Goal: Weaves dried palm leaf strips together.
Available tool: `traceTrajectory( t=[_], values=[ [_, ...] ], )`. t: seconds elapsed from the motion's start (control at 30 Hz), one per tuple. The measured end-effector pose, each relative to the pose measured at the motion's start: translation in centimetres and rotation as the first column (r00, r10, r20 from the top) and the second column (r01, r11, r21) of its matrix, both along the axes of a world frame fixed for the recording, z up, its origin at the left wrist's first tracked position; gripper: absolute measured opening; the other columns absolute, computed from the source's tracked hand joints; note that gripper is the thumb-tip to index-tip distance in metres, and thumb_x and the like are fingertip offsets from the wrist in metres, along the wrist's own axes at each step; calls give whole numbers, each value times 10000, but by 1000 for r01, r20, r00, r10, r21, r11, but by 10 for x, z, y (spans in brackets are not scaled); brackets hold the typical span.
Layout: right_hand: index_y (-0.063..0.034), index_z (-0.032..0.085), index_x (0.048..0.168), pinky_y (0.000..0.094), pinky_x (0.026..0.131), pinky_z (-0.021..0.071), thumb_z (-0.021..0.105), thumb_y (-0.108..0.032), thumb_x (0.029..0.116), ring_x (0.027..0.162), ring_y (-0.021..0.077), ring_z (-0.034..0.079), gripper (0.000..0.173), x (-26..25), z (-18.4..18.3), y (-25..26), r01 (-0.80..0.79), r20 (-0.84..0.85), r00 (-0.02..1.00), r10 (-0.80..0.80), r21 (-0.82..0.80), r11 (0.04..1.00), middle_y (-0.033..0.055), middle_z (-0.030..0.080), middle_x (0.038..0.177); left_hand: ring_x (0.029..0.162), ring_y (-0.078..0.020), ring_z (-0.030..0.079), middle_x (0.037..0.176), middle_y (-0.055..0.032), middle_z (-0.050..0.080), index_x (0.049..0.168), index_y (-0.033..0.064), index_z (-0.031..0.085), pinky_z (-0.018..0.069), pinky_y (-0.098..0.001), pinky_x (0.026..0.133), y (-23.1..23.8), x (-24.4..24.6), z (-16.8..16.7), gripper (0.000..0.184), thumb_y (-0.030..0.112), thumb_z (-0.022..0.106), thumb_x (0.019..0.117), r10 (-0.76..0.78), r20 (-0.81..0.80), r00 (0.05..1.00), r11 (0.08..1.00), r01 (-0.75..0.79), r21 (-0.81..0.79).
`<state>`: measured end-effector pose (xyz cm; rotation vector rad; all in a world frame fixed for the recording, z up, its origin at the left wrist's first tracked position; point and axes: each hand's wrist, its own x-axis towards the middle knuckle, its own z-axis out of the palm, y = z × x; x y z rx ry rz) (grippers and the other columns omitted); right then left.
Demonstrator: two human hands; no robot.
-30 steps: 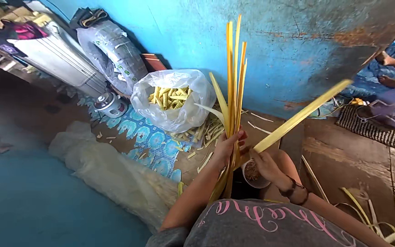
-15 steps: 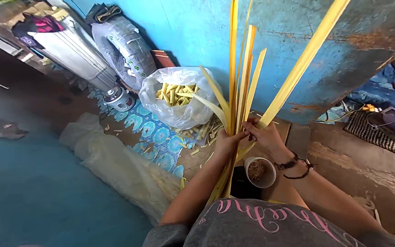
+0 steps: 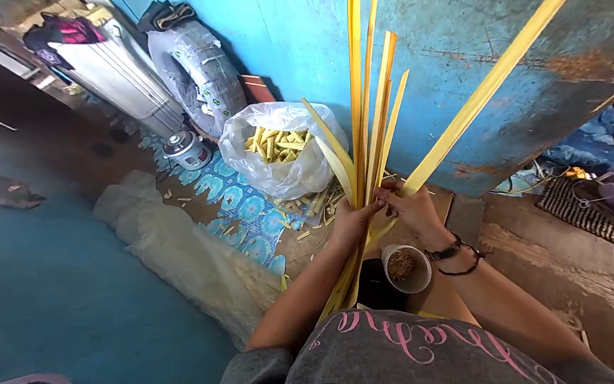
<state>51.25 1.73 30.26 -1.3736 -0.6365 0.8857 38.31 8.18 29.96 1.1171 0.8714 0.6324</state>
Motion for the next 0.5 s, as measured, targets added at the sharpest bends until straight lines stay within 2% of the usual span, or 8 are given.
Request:
traceTrajectory(
  t=[0.1,0.2,0.23,0.3,0.4,0.43,0.47,0.5],
  values=[
    [-39,646,969,230,610,558,772,17,864,629,81,617,174,5,-1,0,-60,-140,988,60,2,998,22,664,771,810,-162,712,923,-105,714,1179,-20,594,610,-327,773,3,-5,4,311,-7,734,901,-64,25,998,997,65,-48],
    [-67,661,1040,271,737,604,640,72,933,755,93,691,177,16,10,-3,-192,-319,925,206,76,978,14,719,867,819,-107,713,909,-36,722,1191,13,570,606,-293,804,14,-19,9,222,10,632,978,-307,53,950,948,310,-66],
    [-94,658,1062,266,752,605,610,45,958,780,83,699,180,22,17,-3,-201,-314,922,227,111,973,-4,728,890,815,-85,713,898,-6,724,1182,29,571,606,-279,802,19,-24,11,191,26,603,994,-391,40,919,918,393,-58],
    [-159,635,1109,256,771,602,614,-101,997,827,62,694,128,35,29,-5,-143,-287,938,194,188,972,-40,719,941,826,-52,704,918,35,718,1208,53,558,602,-258,810,27,-37,12,240,55,591,971,-539,12,842,841,539,-53],
    [-228,595,1220,270,828,606,582,-385,1035,934,61,701,242,55,41,0,40,-340,938,67,298,954,-67,708,1034,778,0,670,904,106,712,1122,126,601,578,-204,749,35,-51,7,301,113,717,844,-703,28,711,711,703,14],
    [-237,586,1254,287,868,602,567,-428,1036,989,74,701,290,62,42,1,82,-366,929,50,337,938,-62,709,1079,777,0,652,906,110,702,1097,142,626,563,-203,744,36,-54,4,263,137,731,856,-737,61,673,675,737,32],
    [-242,563,1278,307,915,592,566,-426,1038,1050,90,694,303,66,42,2,90,-363,930,57,375,923,-53,702,1132,773,-1,638,904,110,687,1089,140,632,553,-203,742,35,-54,3,216,137,700,884,-737,77,671,675,736,45],
    [-237,558,1265,306,912,592,583,-397,1036,1040,88,694,281,66,40,2,70,-312,948,57,379,923,-53,700,1123,761,2,622,891,110,668,1086,132,631,545,-199,735,32,-54,3,165,132,653,923,-709,78,701,705,707,59]
  ],
)
